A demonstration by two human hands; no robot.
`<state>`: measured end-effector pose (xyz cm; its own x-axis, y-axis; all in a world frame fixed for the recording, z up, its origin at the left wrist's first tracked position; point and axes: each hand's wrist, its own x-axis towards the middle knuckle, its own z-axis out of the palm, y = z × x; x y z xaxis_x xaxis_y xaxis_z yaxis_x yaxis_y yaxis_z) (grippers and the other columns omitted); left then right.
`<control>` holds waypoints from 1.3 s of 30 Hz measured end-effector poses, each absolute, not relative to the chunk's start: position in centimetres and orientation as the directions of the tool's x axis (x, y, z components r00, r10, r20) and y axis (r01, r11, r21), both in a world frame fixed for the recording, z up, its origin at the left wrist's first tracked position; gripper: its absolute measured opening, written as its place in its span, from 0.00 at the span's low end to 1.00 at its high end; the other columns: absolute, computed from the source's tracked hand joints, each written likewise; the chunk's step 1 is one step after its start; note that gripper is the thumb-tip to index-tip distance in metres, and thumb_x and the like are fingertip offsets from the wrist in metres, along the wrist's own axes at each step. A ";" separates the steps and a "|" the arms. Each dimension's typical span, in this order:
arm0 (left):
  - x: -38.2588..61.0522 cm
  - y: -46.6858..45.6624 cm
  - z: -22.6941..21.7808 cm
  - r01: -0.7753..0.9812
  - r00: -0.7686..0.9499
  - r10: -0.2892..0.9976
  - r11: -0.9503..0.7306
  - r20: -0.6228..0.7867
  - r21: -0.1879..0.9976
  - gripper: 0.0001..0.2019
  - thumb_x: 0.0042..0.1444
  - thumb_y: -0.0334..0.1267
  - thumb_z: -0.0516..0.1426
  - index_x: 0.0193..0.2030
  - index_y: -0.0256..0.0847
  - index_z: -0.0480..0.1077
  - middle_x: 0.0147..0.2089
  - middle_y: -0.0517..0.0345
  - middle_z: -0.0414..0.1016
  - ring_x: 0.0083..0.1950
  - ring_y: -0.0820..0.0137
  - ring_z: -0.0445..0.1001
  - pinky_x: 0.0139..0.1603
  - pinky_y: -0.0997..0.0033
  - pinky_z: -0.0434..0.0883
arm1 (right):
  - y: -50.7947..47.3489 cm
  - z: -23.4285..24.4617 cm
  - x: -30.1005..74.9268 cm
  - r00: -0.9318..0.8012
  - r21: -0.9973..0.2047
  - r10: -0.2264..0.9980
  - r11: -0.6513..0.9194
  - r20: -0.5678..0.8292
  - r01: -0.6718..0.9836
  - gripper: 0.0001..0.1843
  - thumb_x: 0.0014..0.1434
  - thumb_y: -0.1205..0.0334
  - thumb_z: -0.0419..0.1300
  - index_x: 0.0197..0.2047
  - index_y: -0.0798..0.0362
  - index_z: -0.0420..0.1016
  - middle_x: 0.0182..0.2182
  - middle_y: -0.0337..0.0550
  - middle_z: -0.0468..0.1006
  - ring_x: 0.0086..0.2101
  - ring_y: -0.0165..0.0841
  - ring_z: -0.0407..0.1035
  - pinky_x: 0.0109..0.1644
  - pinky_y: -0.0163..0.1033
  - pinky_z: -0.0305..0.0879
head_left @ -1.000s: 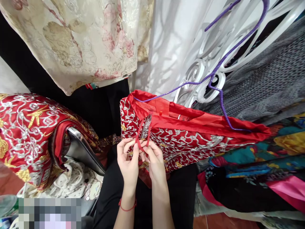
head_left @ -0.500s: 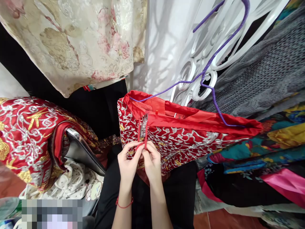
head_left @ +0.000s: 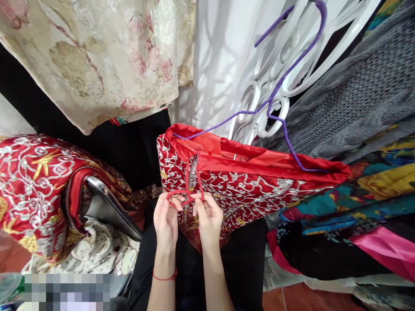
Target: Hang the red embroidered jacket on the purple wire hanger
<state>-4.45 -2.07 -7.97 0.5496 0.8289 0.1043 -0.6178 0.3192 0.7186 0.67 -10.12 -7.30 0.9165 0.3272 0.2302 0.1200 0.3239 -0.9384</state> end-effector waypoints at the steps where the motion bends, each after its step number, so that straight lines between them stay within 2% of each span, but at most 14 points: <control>1: -4.6 -2.0 -7.9 -0.638 0.579 0.809 0.372 0.102 0.674 0.16 0.53 0.51 0.66 0.36 0.39 0.74 0.17 0.68 0.65 0.24 0.74 0.71 0.37 0.73 0.73 | -10.2 -7.4 0.8 0.923 -0.941 0.308 0.314 0.229 0.129 0.10 0.63 0.55 0.59 0.37 0.52 0.78 0.32 0.39 0.73 0.22 0.23 0.60 0.24 0.32 0.60; 4: -5.4 -1.2 -8.4 -0.666 0.639 0.762 0.476 0.109 0.574 0.16 0.60 0.52 0.58 0.41 0.39 0.74 0.09 0.75 0.51 0.11 0.80 0.51 0.32 0.75 0.70 | -10.6 -7.7 1.6 0.949 -0.945 0.238 0.299 0.209 0.133 0.11 0.62 0.53 0.60 0.40 0.52 0.77 0.32 0.39 0.74 0.22 0.23 0.62 0.27 0.33 0.63; 7: -6.1 0.1 -9.1 -0.596 0.680 0.721 0.436 0.135 0.675 0.19 0.64 0.54 0.53 0.38 0.40 0.74 0.08 0.74 0.48 0.10 0.82 0.42 0.25 0.79 0.63 | -11.2 -7.9 2.3 0.961 -0.941 0.221 0.327 0.167 0.088 0.12 0.60 0.53 0.63 0.41 0.52 0.77 0.28 0.37 0.74 0.21 0.24 0.61 0.27 0.33 0.63; 9: -6.3 0.6 -9.3 -0.447 0.719 0.683 0.311 0.130 0.839 0.19 0.64 0.54 0.54 0.38 0.39 0.74 0.10 0.72 0.52 0.11 0.81 0.45 0.20 0.79 0.57 | -11.5 -8.1 2.5 0.960 -0.934 0.231 0.350 0.156 0.067 0.11 0.60 0.54 0.64 0.41 0.52 0.77 0.26 0.35 0.74 0.21 0.23 0.61 0.26 0.32 0.62; 12: -6.1 0.3 -9.0 -0.241 0.738 0.647 -0.010 0.190 0.970 0.14 0.62 0.48 0.59 0.44 0.40 0.75 0.26 0.61 0.74 0.23 0.76 0.69 0.27 0.77 0.66 | -11.6 -8.2 2.3 0.948 -0.935 0.272 0.348 0.167 0.065 0.10 0.61 0.55 0.64 0.42 0.51 0.77 0.29 0.37 0.77 0.22 0.23 0.62 0.26 0.31 0.62; 13: -5.9 0.0 -8.7 -0.214 0.739 0.626 -0.132 0.249 0.968 0.13 0.61 0.46 0.60 0.46 0.41 0.75 0.35 0.56 0.78 0.33 0.72 0.75 0.34 0.74 0.71 | -11.5 -8.1 2.1 0.939 -0.940 0.300 0.337 0.170 0.062 0.10 0.61 0.55 0.63 0.42 0.51 0.77 0.32 0.39 0.79 0.22 0.23 0.63 0.26 0.32 0.64; 15: -5.6 -0.8 -8.1 -0.192 0.741 0.566 -0.337 0.361 0.922 0.12 0.60 0.43 0.62 0.47 0.42 0.75 0.46 0.52 0.79 0.46 0.67 0.77 0.46 0.69 0.73 | -11.5 -8.1 1.8 0.913 -0.950 0.368 0.307 0.176 0.060 0.09 0.62 0.56 0.63 0.44 0.51 0.77 0.37 0.42 0.81 0.26 0.25 0.69 0.30 0.33 0.68; 18: -5.0 -1.5 -7.2 -0.145 0.757 0.508 -0.484 0.412 0.863 0.06 0.63 0.40 0.59 0.42 0.41 0.75 0.41 0.55 0.79 0.42 0.69 0.76 0.47 0.70 0.71 | -11.7 -8.1 1.6 0.888 -0.961 0.413 0.259 0.202 0.098 0.09 0.63 0.57 0.62 0.45 0.50 0.77 0.37 0.42 0.82 0.32 0.29 0.74 0.35 0.34 0.71; 21: -4.6 -1.3 -5.9 -0.142 0.725 0.509 -0.550 0.465 0.823 0.08 0.65 0.39 0.57 0.37 0.40 0.74 0.35 0.58 0.77 0.36 0.71 0.74 0.41 0.71 0.70 | -12.0 -8.3 1.9 0.894 -0.961 0.373 0.214 0.247 0.176 0.09 0.63 0.57 0.62 0.45 0.50 0.76 0.29 0.37 0.78 0.27 0.28 0.72 0.32 0.33 0.69; 24: -4.5 -0.9 -4.2 -0.254 0.633 0.528 -0.549 0.566 0.796 0.08 0.65 0.39 0.57 0.36 0.40 0.74 0.33 0.58 0.77 0.34 0.72 0.75 0.39 0.72 0.72 | -12.0 -8.7 2.4 0.899 -0.961 0.348 0.170 0.265 0.217 0.09 0.65 0.56 0.60 0.43 0.51 0.76 0.25 0.34 0.75 0.23 0.26 0.67 0.29 0.32 0.66; 27: -4.6 -1.0 -2.4 -0.408 0.501 0.580 -0.497 0.643 0.766 0.07 0.66 0.37 0.57 0.39 0.41 0.76 0.35 0.57 0.79 0.36 0.72 0.77 0.38 0.74 0.74 | -11.4 -8.7 2.8 0.918 -0.964 0.295 0.087 0.267 0.252 0.11 0.66 0.54 0.58 0.43 0.51 0.75 0.27 0.37 0.77 0.27 0.29 0.72 0.35 0.35 0.70; 31: -4.3 -1.6 0.3 -0.546 0.336 0.640 -0.465 0.691 0.697 0.06 0.65 0.38 0.58 0.42 0.42 0.77 0.45 0.54 0.81 0.43 0.70 0.80 0.34 0.77 0.74 | -10.0 -7.9 3.5 0.883 -0.908 0.282 -0.077 0.376 0.411 0.11 0.66 0.55 0.57 0.39 0.51 0.76 0.35 0.42 0.82 0.35 0.34 0.75 0.45 0.39 0.69; 35: -3.0 -1.8 3.5 -0.630 0.205 0.672 -0.466 0.712 0.621 0.07 0.66 0.39 0.58 0.45 0.42 0.77 0.43 0.55 0.80 0.45 0.70 0.80 0.26 0.81 0.71 | -8.7 -7.2 4.0 0.841 -0.836 0.338 -0.213 0.423 0.506 0.14 0.68 0.57 0.53 0.38 0.52 0.78 0.37 0.46 0.83 0.37 0.37 0.76 0.46 0.40 0.68; 39: -2.4 -1.8 5.7 -0.641 0.181 0.658 -0.485 0.731 0.595 0.06 0.64 0.44 0.59 0.43 0.47 0.76 0.43 0.57 0.79 0.46 0.68 0.79 0.27 0.76 0.73 | -8.0 -7.3 4.4 0.876 -0.775 0.307 -0.415 0.373 0.476 0.17 0.69 0.57 0.51 0.42 0.53 0.80 0.37 0.50 0.84 0.33 0.39 0.76 0.42 0.41 0.66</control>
